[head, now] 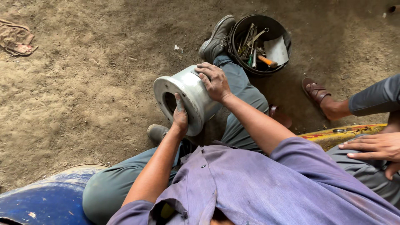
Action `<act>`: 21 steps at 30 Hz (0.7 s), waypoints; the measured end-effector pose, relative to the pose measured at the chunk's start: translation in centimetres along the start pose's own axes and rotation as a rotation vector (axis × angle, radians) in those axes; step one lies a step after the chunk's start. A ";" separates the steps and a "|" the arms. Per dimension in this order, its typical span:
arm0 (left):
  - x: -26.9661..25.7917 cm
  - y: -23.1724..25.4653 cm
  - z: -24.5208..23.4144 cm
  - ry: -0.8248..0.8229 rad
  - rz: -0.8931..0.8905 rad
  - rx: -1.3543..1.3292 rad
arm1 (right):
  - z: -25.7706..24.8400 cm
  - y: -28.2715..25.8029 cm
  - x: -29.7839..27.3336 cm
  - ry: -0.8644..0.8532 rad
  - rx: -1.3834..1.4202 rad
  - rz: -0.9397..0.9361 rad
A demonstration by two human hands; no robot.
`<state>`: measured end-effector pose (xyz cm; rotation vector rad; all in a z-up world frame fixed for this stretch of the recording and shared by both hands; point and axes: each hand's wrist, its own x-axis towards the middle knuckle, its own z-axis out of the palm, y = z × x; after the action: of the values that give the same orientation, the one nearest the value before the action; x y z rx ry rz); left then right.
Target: The person sands the surface and edges of a cylindrical metal part with a piece of sandpaper while sitting on the ground, periodically turning the part over.
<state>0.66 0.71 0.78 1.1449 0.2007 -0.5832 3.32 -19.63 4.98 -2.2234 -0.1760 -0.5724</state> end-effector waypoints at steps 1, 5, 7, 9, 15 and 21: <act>-0.3 0.1 -0.1 0.001 -0.016 0.019 | 0.1 -0.1 -0.2 -0.003 0.011 0.013; -0.1 0.9 -0.4 0.021 -0.105 0.046 | 0.2 0.1 -0.2 -0.013 0.014 0.009; -0.3 1.0 -0.7 -0.015 -0.117 0.018 | 0.4 -0.1 0.0 -0.018 0.018 0.034; -0.5 1.2 -0.5 -0.110 -0.084 -0.023 | 0.3 -0.2 0.4 -0.015 0.021 0.050; -0.6 1.3 -0.3 -0.062 -0.086 -0.007 | 0.3 0.4 -0.2 -0.002 0.058 0.037; -0.7 1.4 0.1 -0.084 -0.046 -0.022 | 0.2 -0.3 0.1 -0.011 0.010 0.067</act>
<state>0.79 1.28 2.21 1.0943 0.1616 -0.6670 3.39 -19.30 5.18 -2.2142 -0.1094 -0.5212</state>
